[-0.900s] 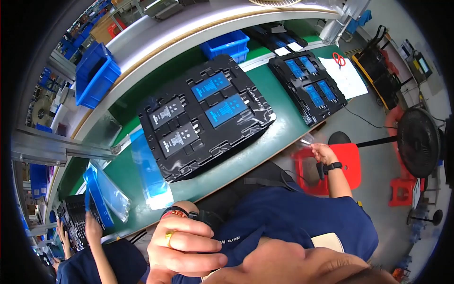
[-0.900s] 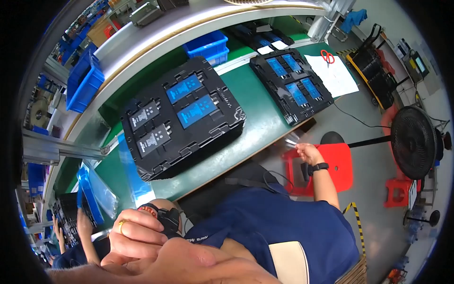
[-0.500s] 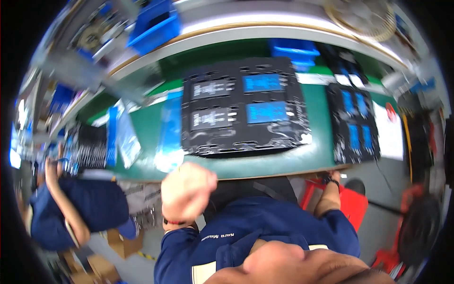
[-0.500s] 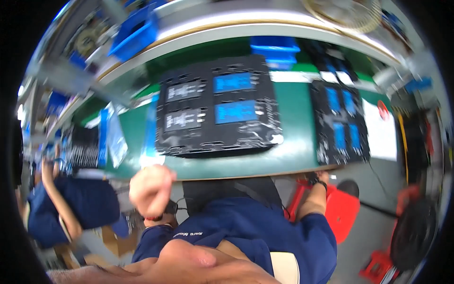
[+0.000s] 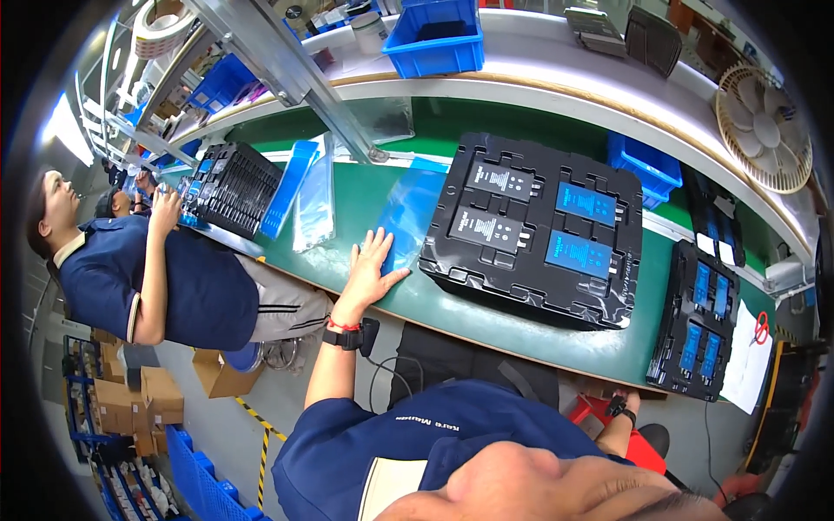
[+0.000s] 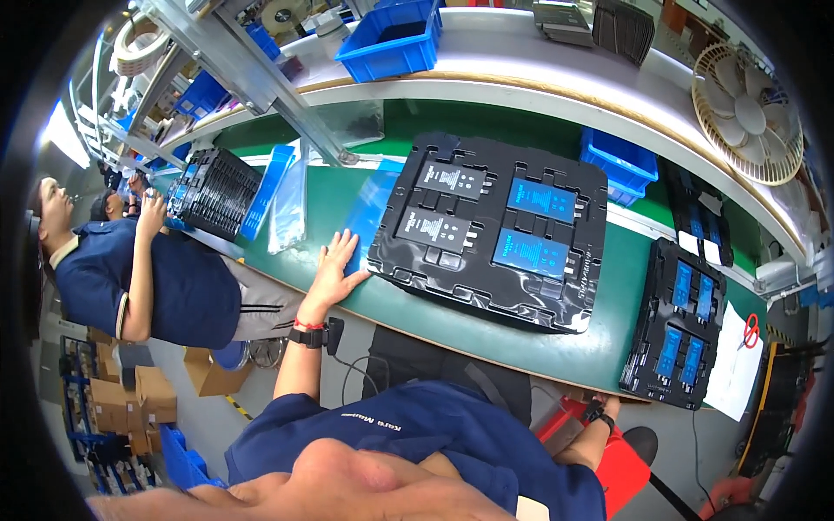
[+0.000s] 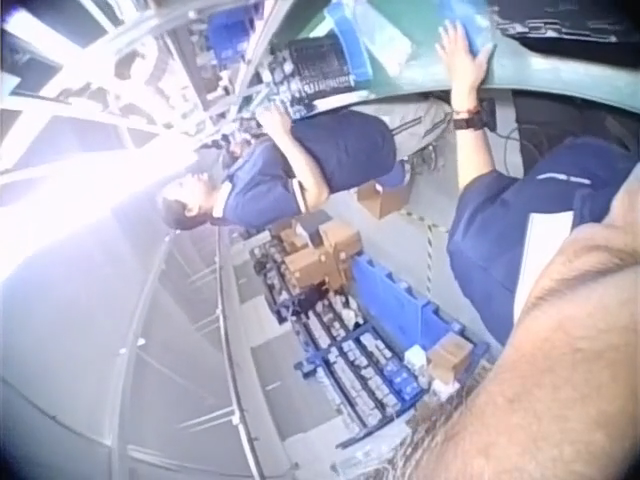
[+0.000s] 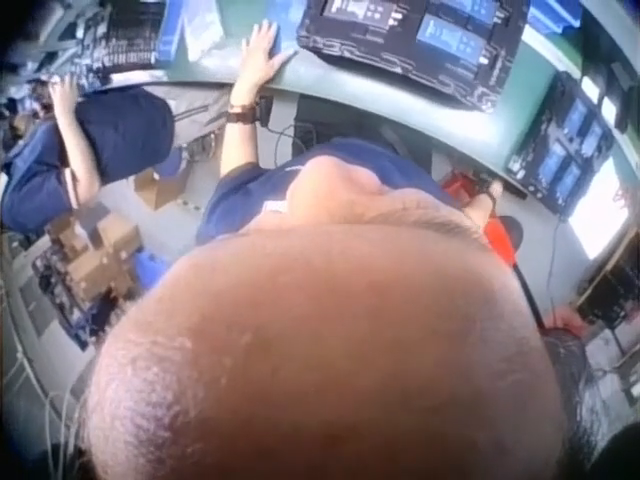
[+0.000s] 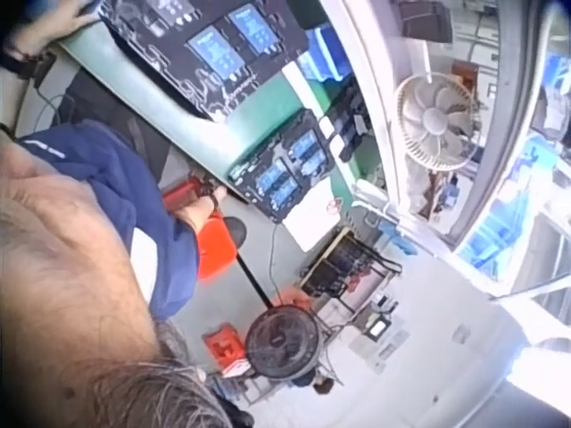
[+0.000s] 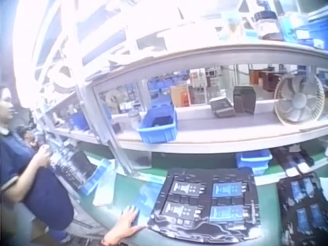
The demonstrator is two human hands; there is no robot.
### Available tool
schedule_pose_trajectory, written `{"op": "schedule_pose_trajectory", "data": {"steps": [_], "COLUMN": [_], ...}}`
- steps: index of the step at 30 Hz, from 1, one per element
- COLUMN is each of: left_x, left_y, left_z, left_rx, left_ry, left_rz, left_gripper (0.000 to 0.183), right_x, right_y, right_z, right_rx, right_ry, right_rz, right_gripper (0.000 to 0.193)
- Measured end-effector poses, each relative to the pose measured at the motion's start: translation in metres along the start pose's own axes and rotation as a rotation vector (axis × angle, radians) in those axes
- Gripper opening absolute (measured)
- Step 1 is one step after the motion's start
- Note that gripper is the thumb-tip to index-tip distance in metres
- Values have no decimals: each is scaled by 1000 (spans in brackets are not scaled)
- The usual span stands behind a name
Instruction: Peel the blue protective film from electronic modules and place the modules into an organized tray.
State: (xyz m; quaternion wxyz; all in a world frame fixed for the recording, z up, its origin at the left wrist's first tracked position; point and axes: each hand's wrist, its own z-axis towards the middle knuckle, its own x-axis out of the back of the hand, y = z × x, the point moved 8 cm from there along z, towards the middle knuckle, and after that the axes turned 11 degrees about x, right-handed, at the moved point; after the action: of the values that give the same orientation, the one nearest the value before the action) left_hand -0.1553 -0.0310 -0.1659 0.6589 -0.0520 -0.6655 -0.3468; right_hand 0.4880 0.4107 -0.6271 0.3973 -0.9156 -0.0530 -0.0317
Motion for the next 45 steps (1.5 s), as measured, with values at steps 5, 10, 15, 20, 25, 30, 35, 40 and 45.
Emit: {"op": "schedule_pose_trajectory", "data": {"steps": [5, 10, 15, 20, 25, 30, 35, 40, 45], "left_x": [-2, 0, -6, 1, 1, -1, 63, 154, 197], "left_y": [-13, -12, -26, -10, -5, -11, -18, 35, 113], "left_z": [1, 1, -1, -14, -11, -19, -4, 22, 10], "left_rx": [13, -5, 58, -91, -56, -64, -43, -184, -485], "left_ry": [45, 130, 88, 55, 78, 218, 382, 211, -12], "left_rz": [-80, -142, -187, -130, -208, -264, -298, -495, -389], "left_gripper": [56, 44, 47, 59, 50, 31, 14, 16, 16], "right_x": [-9, -64, -129, -155, -152, -197, -237, -278, -329], "right_y": [21, 0, -47, -43, -4, -49, -129, -214, -325], "right_z": [-63, -137, -185, -153, -92, -187, -329, -499, -624], "right_rx": [-38, -2, 133, 338, 397, 539, 638, 830, 1371], "right_ry": [-66, -161, -269, -441, -538, -632, -761, -1362, -1475], "right_rz": [-154, -314, -628, -1209, -1446, -1572, -1748, -1411, -869], "right_gripper": [27, 26, 15, 26, 38, 39, 40, 42, 45]}}
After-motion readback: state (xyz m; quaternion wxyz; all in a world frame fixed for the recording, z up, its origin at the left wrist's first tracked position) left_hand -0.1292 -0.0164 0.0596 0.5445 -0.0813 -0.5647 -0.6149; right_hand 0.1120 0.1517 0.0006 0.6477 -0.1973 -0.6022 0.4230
